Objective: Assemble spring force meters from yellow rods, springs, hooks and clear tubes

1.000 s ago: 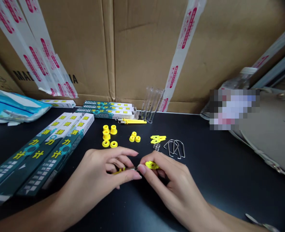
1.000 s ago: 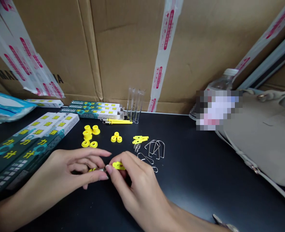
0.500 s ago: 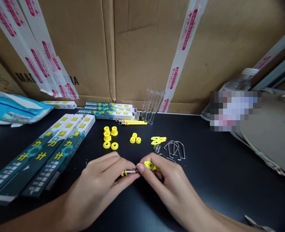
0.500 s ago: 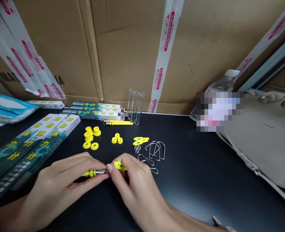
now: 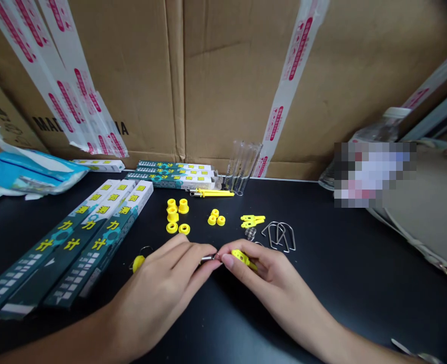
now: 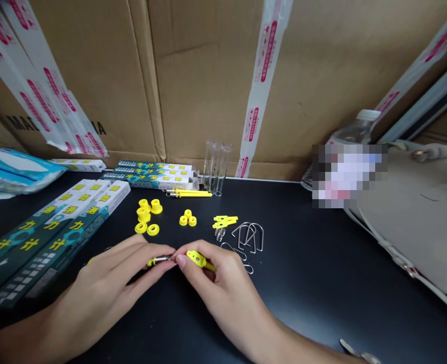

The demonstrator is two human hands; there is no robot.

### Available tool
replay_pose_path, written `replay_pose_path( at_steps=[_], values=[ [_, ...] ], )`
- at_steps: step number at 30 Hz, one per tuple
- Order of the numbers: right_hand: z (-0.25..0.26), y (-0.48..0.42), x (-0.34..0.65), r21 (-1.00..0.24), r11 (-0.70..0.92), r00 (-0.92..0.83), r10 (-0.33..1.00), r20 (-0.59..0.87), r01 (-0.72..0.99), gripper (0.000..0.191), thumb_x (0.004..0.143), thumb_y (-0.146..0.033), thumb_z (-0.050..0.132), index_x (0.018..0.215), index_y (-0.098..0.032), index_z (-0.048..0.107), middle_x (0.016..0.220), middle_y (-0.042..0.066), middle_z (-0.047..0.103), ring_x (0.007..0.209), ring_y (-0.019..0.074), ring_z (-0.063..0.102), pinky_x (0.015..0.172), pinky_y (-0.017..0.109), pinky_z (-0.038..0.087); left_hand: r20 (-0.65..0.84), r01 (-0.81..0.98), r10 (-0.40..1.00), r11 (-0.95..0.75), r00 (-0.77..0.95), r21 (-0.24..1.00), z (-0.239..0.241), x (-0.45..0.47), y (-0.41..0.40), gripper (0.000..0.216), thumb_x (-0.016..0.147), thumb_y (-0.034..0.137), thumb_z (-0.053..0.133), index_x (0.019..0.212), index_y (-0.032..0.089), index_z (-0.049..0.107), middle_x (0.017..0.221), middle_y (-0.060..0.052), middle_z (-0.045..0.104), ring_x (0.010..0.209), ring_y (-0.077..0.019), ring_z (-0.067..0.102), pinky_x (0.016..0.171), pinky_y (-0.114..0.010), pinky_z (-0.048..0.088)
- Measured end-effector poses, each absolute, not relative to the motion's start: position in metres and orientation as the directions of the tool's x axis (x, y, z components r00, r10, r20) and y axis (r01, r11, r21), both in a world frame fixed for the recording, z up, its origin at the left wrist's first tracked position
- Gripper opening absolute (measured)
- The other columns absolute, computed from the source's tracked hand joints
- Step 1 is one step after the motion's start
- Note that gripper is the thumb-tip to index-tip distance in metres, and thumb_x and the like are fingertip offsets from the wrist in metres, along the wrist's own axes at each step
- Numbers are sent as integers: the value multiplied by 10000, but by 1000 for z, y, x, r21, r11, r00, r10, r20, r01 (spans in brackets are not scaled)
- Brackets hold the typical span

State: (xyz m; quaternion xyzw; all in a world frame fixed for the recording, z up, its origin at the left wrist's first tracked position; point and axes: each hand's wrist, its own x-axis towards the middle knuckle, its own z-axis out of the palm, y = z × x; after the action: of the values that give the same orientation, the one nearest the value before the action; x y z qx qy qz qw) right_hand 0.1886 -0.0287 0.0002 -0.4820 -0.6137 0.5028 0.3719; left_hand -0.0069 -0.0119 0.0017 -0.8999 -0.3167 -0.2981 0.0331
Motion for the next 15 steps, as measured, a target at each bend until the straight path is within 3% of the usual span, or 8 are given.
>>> replay_pose_path(
  at_steps=[6,15],
  values=[
    [0,-27,189,-990,-53,-273,958,-87,129,246,933,-428,633,921,-201,727,851,3,669,805,155,609,725,233,493,514,592,536,-803,669,67,4,-6,-13,485,1091,193,246,950,163,709,856,-13,749,711,-177,674,703,-292,564],
    [1,-22,193,-989,-99,-308,943,-128,110,288,895,-474,673,888,-194,742,835,5,691,788,153,616,740,243,492,544,607,584,-778,602,164,2,-5,-14,464,1093,305,285,866,194,674,781,18,733,657,-149,669,664,-260,531]
  ],
)
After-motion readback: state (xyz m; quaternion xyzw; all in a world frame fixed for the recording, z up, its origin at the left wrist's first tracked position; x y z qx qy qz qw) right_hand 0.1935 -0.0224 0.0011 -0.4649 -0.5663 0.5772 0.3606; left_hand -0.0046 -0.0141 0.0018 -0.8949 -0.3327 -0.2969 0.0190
